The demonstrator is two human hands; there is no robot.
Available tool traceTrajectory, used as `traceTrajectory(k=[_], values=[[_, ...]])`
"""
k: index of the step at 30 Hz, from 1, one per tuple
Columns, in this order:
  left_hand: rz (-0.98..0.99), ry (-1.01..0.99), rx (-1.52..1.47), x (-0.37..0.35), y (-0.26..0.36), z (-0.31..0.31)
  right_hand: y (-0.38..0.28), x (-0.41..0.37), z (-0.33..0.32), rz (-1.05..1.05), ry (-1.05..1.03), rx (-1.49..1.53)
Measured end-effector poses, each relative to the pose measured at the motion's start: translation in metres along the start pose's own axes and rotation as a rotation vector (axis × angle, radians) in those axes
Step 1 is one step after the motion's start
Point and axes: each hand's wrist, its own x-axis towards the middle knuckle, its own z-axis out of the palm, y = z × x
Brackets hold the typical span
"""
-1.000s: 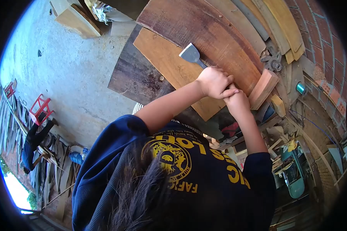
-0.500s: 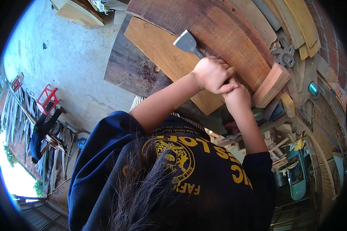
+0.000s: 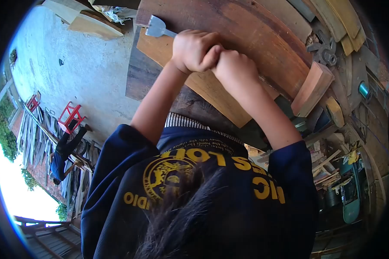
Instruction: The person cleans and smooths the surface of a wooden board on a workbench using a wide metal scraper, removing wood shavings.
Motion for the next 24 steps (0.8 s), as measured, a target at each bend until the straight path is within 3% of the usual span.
traceTrajectory(k=[4,14,17,18,22,24], values=[[-0.038,-0.043,0.007,-0.001,0.005,-0.013,-0.007,-0.001,0.0,0.026,-0.009,-0.039],[0.028,-0.076,-0.249,-0.007,0.101,0.083,0.08,-0.097,0.005,0.211,0.09,-0.083],[0.024,-0.079,-0.144,-0.006,0.086,0.071,0.091,-0.081,0.017,0.145,0.076,-0.195],[0.012,-0.091,-0.115,-0.005,0.076,0.06,0.068,-0.074,0.009,0.117,0.105,-0.157],[0.048,-0.071,-0.174,-0.009,0.069,0.054,0.049,-0.074,0.008,0.184,0.08,-0.195],[0.05,-0.09,-0.168,-0.009,0.073,0.055,0.064,-0.078,0.015,0.064,0.149,-0.156]])
